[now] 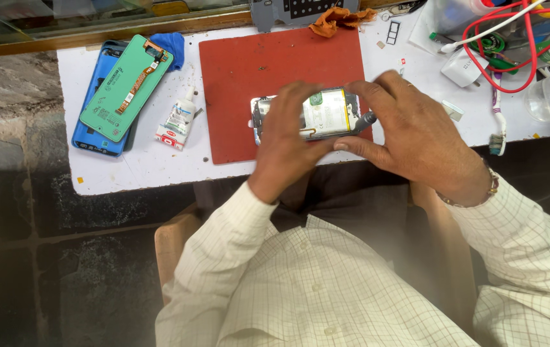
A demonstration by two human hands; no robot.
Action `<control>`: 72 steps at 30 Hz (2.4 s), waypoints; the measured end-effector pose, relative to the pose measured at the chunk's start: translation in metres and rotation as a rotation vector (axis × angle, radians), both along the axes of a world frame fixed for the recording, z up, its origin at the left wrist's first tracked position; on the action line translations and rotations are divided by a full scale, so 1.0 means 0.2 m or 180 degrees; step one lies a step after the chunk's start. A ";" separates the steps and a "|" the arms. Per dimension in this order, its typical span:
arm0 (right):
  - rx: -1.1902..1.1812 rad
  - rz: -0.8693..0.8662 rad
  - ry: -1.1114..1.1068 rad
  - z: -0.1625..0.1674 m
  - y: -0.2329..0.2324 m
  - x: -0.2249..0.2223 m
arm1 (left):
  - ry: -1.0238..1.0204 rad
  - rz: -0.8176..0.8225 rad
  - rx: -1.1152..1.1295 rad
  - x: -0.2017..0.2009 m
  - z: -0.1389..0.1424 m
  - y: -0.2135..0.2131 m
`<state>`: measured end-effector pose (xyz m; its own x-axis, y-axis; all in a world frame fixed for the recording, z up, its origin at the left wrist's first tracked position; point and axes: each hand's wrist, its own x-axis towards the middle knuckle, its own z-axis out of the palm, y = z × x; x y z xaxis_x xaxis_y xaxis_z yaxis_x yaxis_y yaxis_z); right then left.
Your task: The person repairs a disassembled smartphone on a workbench. They use a screwdriver to unscrew and adjust internal components, lift the battery and board area by hand, wipe the phone with a cloth, and continue working on the internals with the screwdriver.
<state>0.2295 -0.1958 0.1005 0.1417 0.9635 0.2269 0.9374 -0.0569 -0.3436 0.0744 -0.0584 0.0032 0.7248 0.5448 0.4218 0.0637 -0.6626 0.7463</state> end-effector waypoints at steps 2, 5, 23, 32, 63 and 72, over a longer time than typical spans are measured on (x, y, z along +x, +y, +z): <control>0.0006 0.0093 0.0033 -0.02 0.00 0.01 | 0.0170 -0.0019 0.0157 0.11 0.03 -0.05; 0.0049 0.0170 0.0149 -0.03 -0.01 0.04 | 0.0138 0.0206 0.0369 0.21 0.05 -0.03; -0.1338 -0.0599 -0.0148 0.03 0.04 -0.01 | 0.0106 0.0496 0.0518 -0.01 -0.06 0.13; -0.0073 -0.0028 -0.0171 -0.02 0.00 0.04 | 0.0304 0.0092 0.0231 -0.14 0.02 0.10; 0.0050 -0.0106 -0.0028 -0.07 0.00 0.04 | 0.0892 -0.0052 0.0214 -0.37 -0.04 0.34; -0.0949 -0.0621 -0.0206 -0.06 0.02 0.04 | 0.0708 -0.0130 0.0218 -0.37 -0.03 0.34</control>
<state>0.2371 -0.1923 0.0883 0.3241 0.9449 -0.0454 0.9182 -0.3257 -0.2253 -0.0004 0.0092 -0.0032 0.8249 0.4887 0.2841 0.1938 -0.7166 0.6700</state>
